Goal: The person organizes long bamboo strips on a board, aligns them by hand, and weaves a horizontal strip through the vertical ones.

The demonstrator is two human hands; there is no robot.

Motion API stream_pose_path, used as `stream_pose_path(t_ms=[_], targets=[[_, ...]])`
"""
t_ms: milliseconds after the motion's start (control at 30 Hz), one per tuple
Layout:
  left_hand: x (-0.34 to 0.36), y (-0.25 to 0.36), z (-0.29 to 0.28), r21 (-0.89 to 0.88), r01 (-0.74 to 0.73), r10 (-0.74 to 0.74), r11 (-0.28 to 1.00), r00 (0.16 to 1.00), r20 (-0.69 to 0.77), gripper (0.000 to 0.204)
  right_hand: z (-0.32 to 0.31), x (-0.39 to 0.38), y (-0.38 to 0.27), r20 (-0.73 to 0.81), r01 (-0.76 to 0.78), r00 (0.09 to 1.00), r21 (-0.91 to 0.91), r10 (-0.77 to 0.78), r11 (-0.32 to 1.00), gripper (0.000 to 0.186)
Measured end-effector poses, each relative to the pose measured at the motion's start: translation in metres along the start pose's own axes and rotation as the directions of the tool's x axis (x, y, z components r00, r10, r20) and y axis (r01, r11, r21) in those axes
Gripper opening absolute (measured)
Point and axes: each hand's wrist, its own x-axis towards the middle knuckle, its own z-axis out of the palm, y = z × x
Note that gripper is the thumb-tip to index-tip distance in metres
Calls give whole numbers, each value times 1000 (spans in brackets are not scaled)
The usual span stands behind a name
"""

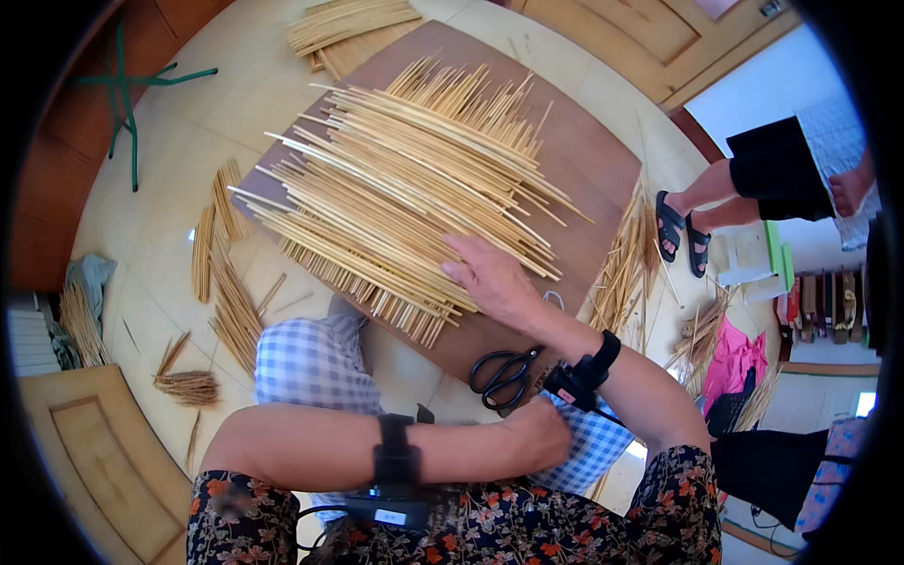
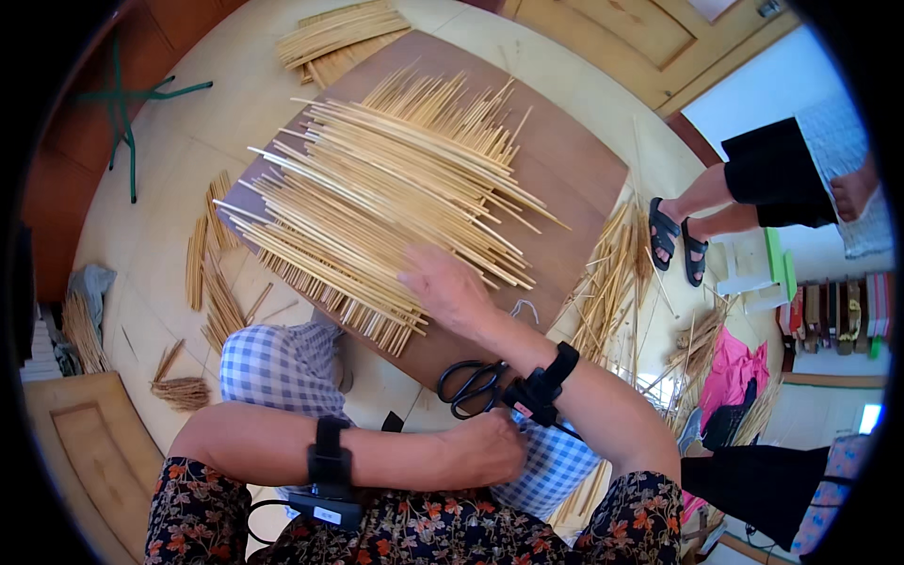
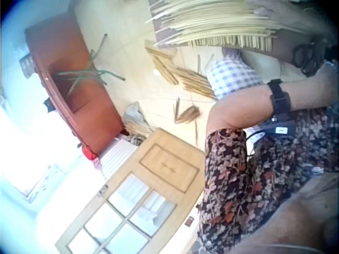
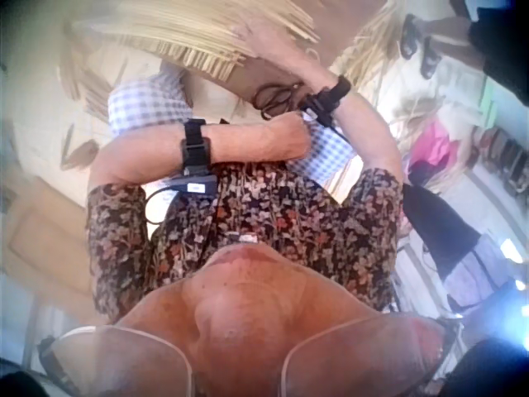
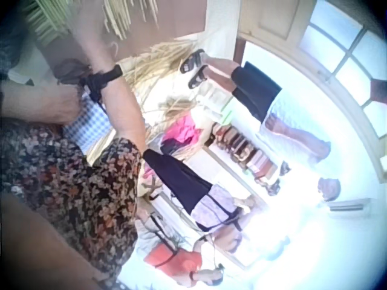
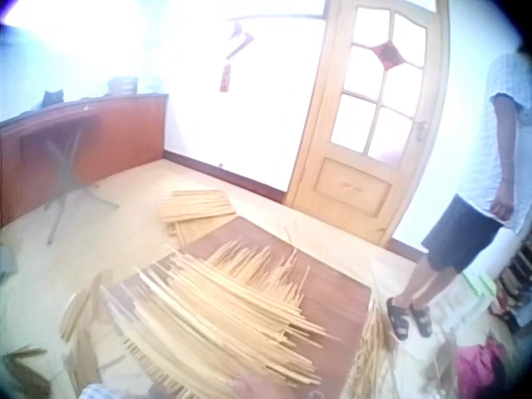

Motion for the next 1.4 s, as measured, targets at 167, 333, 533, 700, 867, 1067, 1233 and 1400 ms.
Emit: stream_pose_path(t_ms=[167, 333, 533, 700, 867, 1067, 1233, 1400], targets=[[2, -6, 15, 11, 59, -56, 998, 980, -193, 15, 16, 38, 1, -71, 219, 961, -398, -267, 891, 64], [10, -8, 5, -11, 157, -157, 988, 983, -97, 18, 46, 56, 3, 41, 337, 933, -444, -356, 831, 72], [12, -3, 16, -2, 236, -236, 972, 972, -22, 24, 72, 69, -2, 164, 432, 899, -476, -405, 766, 76], [15, -1, 16, -24, 232, -229, 973, 970, 76, 27, 80, 70, -3, 138, 371, 926, -517, -352, 772, 75], [11, 0, 16, 17, 204, -205, 979, 974, 99, 29, 86, 68, -1, 107, 342, 934, -548, -341, 764, 78], [20, -2, 24, 15, 202, -202, 979, 967, 158, 30, 90, 66, -4, 99, 323, 940, -557, -326, 765, 81], [25, -5, 27, 31, 184, -187, 982, 964, 190, 30, 95, 64, 1, 78, 325, 936, -569, -344, 756, 82], [37, -2, 36, 83, 179, -194, 980, 952, 235, 31, 91, 72, -27, 175, 377, 926, -494, -335, 784, 78]])
